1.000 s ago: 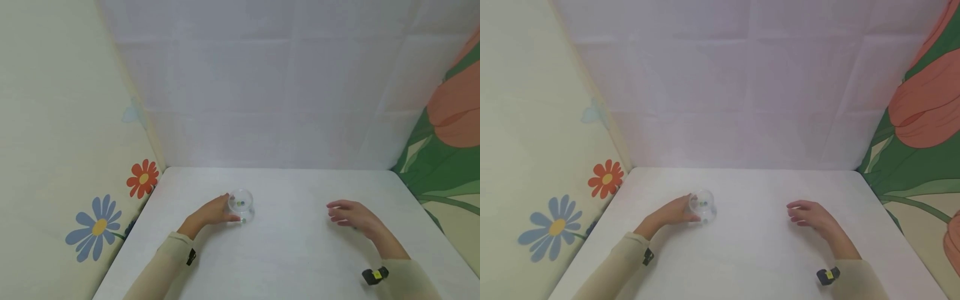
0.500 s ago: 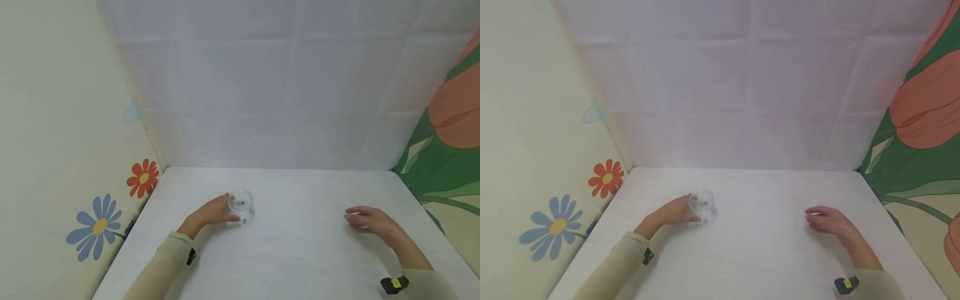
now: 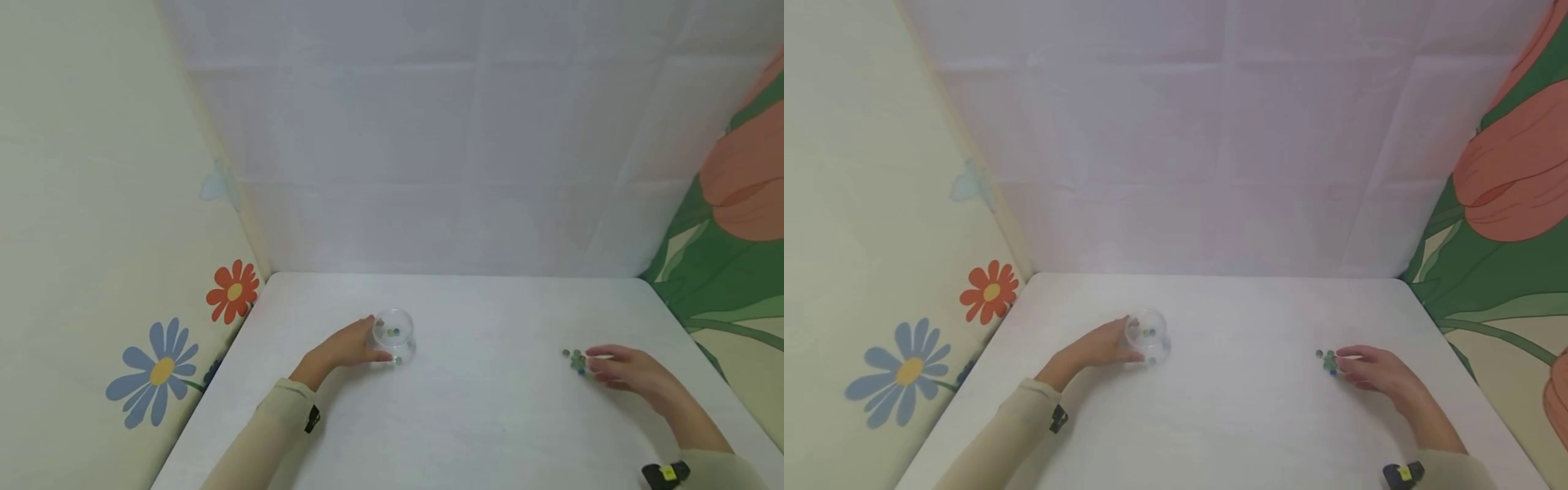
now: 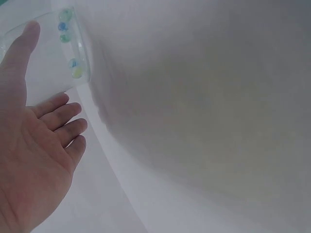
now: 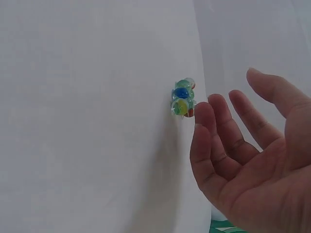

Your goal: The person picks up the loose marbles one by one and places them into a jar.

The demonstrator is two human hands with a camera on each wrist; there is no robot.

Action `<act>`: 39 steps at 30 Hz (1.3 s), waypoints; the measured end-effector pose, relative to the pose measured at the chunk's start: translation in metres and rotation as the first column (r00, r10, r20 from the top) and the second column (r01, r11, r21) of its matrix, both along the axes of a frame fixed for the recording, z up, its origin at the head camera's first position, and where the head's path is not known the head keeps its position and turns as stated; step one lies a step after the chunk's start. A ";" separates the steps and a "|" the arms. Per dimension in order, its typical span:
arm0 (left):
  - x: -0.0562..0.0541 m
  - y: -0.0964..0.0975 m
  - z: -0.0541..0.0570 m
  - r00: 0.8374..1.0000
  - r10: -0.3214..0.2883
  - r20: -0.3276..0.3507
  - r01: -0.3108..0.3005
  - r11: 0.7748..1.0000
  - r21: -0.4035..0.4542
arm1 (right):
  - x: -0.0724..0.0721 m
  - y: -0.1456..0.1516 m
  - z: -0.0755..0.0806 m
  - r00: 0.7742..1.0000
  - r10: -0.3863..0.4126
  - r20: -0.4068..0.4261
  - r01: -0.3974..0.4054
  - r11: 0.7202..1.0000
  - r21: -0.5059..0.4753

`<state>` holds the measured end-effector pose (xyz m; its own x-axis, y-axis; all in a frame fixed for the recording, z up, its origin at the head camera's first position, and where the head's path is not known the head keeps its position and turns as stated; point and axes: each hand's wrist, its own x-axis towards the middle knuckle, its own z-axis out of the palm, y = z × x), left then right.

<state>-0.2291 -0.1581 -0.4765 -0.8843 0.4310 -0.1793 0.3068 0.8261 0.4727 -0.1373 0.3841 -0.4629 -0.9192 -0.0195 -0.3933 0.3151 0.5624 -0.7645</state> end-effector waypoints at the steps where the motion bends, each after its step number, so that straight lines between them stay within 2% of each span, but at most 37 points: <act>1: 0.000 0.000 0.000 1.000 0.001 0.001 -0.001 1.000 -0.001 | 0.000 0.001 -0.001 1.000 -0.006 0.003 0.006 1.000 0.000; 9: -0.001 0.000 -0.002 1.000 0.009 0.002 -0.009 1.000 -0.012 | 0.003 0.008 -0.005 0.999 -0.039 0.021 0.039 0.999 0.016; 18: 0.000 0.000 -0.001 1.000 0.008 0.001 -0.008 1.000 -0.025 | 0.002 0.010 -0.010 0.996 -0.066 0.059 0.060 0.994 0.095; 39: 0.000 0.000 0.000 1.000 0.012 0.015 -0.012 1.000 -0.013 | 0.001 0.006 -0.019 0.998 -0.010 0.058 0.001 0.990 0.144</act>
